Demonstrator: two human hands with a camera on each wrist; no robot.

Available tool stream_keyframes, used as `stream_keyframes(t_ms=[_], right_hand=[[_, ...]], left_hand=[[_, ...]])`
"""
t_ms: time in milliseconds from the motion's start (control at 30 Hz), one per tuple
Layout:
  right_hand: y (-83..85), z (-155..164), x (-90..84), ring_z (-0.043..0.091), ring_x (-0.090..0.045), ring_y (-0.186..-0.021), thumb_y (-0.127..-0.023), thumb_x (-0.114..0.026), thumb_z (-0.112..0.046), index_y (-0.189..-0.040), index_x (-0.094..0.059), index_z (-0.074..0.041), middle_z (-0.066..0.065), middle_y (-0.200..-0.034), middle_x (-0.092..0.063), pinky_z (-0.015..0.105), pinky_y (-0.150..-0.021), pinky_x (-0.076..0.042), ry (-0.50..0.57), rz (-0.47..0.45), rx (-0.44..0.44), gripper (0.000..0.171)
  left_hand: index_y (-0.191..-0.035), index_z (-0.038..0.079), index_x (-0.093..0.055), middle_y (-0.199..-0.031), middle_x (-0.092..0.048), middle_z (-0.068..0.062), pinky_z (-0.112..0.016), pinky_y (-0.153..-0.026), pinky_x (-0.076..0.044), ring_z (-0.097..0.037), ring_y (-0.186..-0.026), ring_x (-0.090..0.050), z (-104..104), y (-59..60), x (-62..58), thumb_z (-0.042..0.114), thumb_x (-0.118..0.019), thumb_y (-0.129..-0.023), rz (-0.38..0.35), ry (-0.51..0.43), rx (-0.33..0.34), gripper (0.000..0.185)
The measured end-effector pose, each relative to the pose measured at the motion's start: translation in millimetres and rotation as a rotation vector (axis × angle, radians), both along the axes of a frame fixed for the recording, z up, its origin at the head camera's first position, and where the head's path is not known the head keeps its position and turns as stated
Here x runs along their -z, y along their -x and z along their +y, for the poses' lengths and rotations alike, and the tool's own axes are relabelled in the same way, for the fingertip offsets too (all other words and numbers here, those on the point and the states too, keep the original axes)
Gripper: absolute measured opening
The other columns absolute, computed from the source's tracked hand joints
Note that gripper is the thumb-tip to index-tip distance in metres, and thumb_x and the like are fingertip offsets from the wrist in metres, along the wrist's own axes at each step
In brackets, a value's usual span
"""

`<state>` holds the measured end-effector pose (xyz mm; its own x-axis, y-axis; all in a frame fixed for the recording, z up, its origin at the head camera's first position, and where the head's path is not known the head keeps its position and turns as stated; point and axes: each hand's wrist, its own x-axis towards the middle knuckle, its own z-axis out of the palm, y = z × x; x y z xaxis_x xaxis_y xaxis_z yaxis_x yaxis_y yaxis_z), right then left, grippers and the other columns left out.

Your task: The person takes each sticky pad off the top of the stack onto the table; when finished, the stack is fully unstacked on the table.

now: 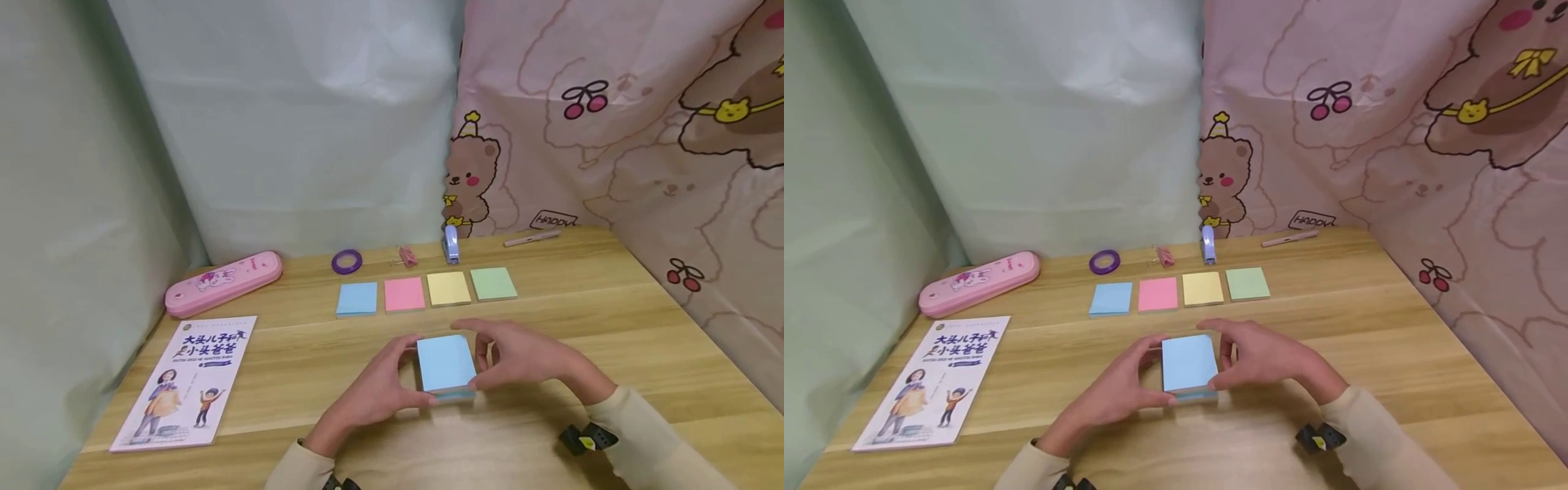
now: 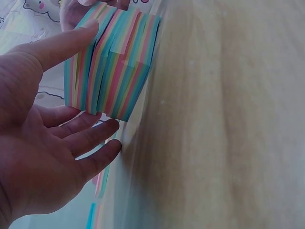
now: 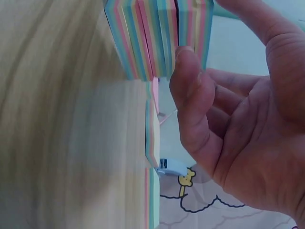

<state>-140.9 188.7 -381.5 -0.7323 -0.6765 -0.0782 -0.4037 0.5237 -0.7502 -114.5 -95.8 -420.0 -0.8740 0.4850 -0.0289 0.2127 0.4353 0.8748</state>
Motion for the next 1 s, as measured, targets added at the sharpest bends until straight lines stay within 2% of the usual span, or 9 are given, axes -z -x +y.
stream_keyframes(t_ms=[300, 433, 600, 1000], right_hand=[[-6.3, -7, 5.3, 0.010, -0.061, -0.072, -0.081, -0.091, -0.029, -0.152, -0.047, -0.007, -0.001, -0.088, -0.065, 0.025, -0.060, -0.055, -0.017, 0.003, 0.019, 0.086], [-7.3, -7, 6.3, 0.009, -0.061, -0.071, -0.081, -0.091, -0.030, -0.153, -0.045, -0.006, -0.001, -0.087, -0.066, 0.025, -0.061, -0.055, -0.026, 0.005, 0.022, 0.089], [-7.9, -7, 7.6, 0.009, -0.061, -0.072, -0.080, -0.092, -0.031, -0.148, -0.048, -0.011, -0.002, -0.085, -0.066, 0.025, -0.061, -0.054, -0.041, 0.012, 0.044, 0.083], [-7.9, -7, 11.0, 0.006, -0.060, -0.070, -0.081, -0.091, -0.033, -0.148, -0.049, -0.011, -0.003, -0.083, -0.066, 0.025, -0.062, -0.055, -0.040, 0.046, 0.044, 0.082]], left_hand=[[-0.156, 0.004, -0.043, -0.152, -0.053, -0.014, -0.054, -0.123, -0.042, -0.032, -0.143, -0.051, 0, 0.9, 0.0, 0.025, -0.094, -0.080, -0.012, 0.004, 0.019, 0.093], [-0.155, 0.005, -0.044, -0.153, -0.052, -0.015, -0.055, -0.123, -0.041, -0.033, -0.143, -0.051, 0, 0.7, 1.1, 0.025, -0.093, -0.081, -0.006, 0.004, 0.019, 0.091], [-0.154, 0.007, -0.045, -0.153, -0.052, -0.014, -0.055, -0.124, -0.039, -0.032, -0.144, -0.050, 0, 0.6, 1.5, 0.026, -0.093, -0.081, -0.003, 0.018, 0.016, 0.089], [-0.154, 0.006, -0.046, -0.151, -0.054, -0.015, -0.055, -0.124, -0.040, -0.032, -0.143, -0.052, -1, 0.5, 1.6, 0.024, -0.093, -0.080, 0.013, 0.007, 0.018, 0.089]])
